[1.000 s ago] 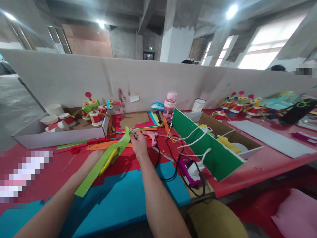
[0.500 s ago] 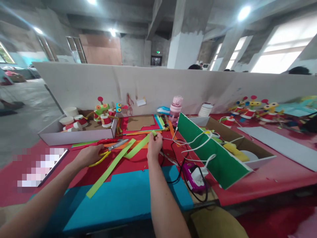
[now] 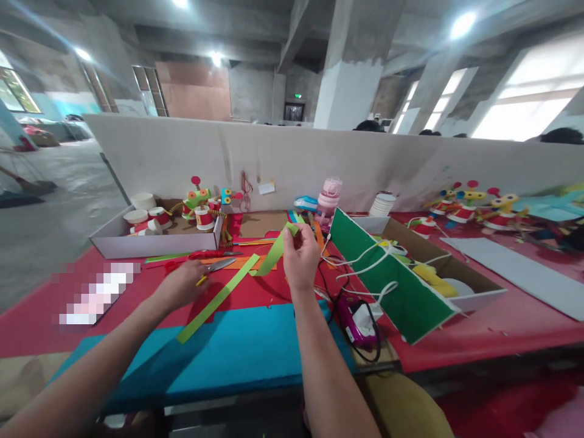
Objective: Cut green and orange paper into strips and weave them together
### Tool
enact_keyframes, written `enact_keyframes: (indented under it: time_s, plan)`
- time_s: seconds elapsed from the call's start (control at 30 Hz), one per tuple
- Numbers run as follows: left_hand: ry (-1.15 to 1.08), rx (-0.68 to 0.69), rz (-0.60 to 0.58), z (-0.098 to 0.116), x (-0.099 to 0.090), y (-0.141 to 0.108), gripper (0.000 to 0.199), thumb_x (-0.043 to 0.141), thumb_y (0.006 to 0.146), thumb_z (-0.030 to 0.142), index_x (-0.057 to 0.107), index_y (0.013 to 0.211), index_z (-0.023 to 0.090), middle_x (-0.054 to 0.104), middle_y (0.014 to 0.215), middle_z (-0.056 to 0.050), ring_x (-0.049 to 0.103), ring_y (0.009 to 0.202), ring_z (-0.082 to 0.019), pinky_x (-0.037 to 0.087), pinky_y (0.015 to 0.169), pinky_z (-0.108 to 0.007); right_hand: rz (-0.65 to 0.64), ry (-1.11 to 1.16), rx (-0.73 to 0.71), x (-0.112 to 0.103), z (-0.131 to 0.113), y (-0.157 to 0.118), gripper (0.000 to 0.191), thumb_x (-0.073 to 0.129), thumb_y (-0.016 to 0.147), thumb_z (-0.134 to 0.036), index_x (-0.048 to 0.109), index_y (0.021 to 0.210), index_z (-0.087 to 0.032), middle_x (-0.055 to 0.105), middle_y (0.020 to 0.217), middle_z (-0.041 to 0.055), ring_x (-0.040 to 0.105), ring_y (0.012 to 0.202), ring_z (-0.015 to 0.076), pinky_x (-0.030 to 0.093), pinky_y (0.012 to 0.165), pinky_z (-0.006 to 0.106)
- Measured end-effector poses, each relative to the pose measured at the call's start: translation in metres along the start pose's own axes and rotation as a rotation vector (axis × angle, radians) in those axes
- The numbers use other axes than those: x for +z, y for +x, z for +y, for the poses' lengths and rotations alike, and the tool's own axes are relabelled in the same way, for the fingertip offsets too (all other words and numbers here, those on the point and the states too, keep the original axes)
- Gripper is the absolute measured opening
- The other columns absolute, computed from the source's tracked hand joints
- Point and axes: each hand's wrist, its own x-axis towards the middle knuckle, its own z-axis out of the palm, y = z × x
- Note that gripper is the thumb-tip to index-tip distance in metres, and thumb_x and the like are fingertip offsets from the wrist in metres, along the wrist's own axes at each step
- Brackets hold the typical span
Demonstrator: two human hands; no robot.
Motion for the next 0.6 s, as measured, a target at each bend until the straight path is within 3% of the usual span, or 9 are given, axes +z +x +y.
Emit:
enact_keyframes:
  time_s: [0.1,0.27,0.37,0.47,0.6]
  plan:
    - [0.035,0.026,-0.161,0.034,0.011,-0.002,0.034,0.059,0.077,0.038,0.065,0.097,0.012,0.065,0.102,-0.018,0.062,0.095,-0.03,0.049,0.075,-0.036,0.012,0.068,0.01,-0.003,-0.009,-0.003,0.02,0.057,0.084,-0.039,0.057,0.087,-0.019,0.056,0.074,-0.0013,0.052,0.064,0.0124,0.043,0.059,0.025]
    - [0.084,-0.056,-0.19,0.05,0.028,0.009,0.029,0.044,0.08,0.01,0.063,0.101,0.012,0.067,0.098,-0.019,0.065,0.092,-0.029,0.05,0.071,-0.035,-0.008,0.175,0.038,-0.006,-0.017,-0.008,0.019,0.062,0.082,-0.037,0.058,0.085,-0.019,0.056,0.072,-0.0021,0.051,0.062,0.0115,0.042,0.056,0.023]
    - [0.14,-0.052,-0.05,0.04,0.017,0.019,0.031,0.036,0.085,0.009,0.063,0.1,0.013,0.067,0.095,-0.019,0.065,0.089,-0.028,0.049,0.071,-0.037,-0.024,0.264,0.128,-0.004,-0.018,-0.011,0.02,0.065,0.078,-0.038,0.058,0.084,-0.02,0.056,0.07,-0.0027,0.051,0.06,0.0115,0.042,0.054,0.023]
    - [0.208,0.083,0.163,0.016,-0.005,0.035,0.026,0.039,0.087,0.013,0.061,0.1,0.014,0.065,0.096,-0.017,0.061,0.097,-0.029,0.046,0.081,-0.041,-0.059,0.436,0.297,0.004,-0.024,-0.012,0.022,0.068,0.074,-0.037,0.057,0.083,-0.02,0.056,0.067,-0.004,0.051,0.055,0.0104,0.039,0.048,0.021]
    - [0.165,0.062,0.194,-0.016,-0.024,0.047,0.022,0.045,0.084,0.012,0.063,0.095,0.015,0.064,0.104,-0.017,0.057,0.106,-0.031,0.042,0.089,-0.045,-0.126,0.705,0.516,0.022,-0.037,-0.008,0.026,0.074,0.066,-0.033,0.057,0.08,-0.02,0.059,0.067,-0.0047,0.053,0.055,0.0087,0.04,0.047,0.018]
